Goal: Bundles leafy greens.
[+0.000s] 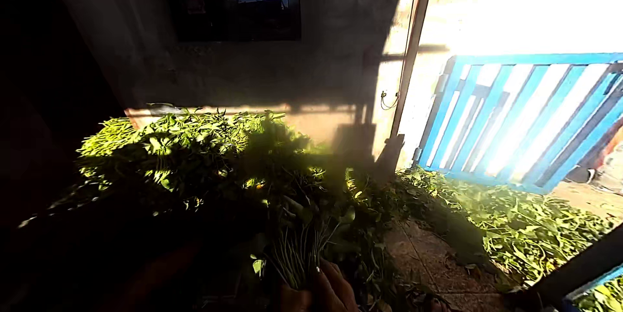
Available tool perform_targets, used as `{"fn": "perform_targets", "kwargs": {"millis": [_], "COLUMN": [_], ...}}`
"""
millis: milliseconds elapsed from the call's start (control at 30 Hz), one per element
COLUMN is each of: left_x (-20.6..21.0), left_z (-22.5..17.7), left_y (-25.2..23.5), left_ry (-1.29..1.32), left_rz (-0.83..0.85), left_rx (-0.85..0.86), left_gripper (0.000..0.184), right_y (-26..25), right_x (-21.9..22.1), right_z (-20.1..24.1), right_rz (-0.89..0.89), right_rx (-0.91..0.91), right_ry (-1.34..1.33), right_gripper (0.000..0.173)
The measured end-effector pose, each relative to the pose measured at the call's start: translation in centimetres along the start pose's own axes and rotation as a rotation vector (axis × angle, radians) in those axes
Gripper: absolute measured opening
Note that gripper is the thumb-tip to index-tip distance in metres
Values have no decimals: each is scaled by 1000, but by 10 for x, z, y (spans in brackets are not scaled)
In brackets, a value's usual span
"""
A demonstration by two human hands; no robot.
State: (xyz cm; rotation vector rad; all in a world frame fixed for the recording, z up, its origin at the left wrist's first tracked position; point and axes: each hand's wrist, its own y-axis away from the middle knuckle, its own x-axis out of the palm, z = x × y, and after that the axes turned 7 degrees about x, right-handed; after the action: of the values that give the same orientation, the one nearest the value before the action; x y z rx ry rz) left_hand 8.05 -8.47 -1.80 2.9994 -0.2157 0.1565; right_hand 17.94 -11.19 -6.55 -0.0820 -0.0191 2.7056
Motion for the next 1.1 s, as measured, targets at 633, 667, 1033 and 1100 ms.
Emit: {"fn": "perform_targets", "kwargs": {"millis": [633, 667, 1033, 1100], "left_x": [-13, -13, -10, -13], "left_z": [5, 5, 14, 11], "left_y": [-27, -26, -33, -34], "left_ry": [430, 449, 371, 362], "left_rz": [146, 147, 143, 155], "left_rx": [-235, -250, -113, -110], "left_gripper": [35, 34, 35, 33], "right_y": [-31, -30, 4, 3], "right_x": [-66, -65, -42, -48], "right_z": [-24, -29, -40, -43], "right_rz": [935, 946, 741, 755], "right_rx": [201, 228, 173, 222], "right_ry": [-179, -242, -247, -360], "right_gripper": [32, 33, 34, 33]}}
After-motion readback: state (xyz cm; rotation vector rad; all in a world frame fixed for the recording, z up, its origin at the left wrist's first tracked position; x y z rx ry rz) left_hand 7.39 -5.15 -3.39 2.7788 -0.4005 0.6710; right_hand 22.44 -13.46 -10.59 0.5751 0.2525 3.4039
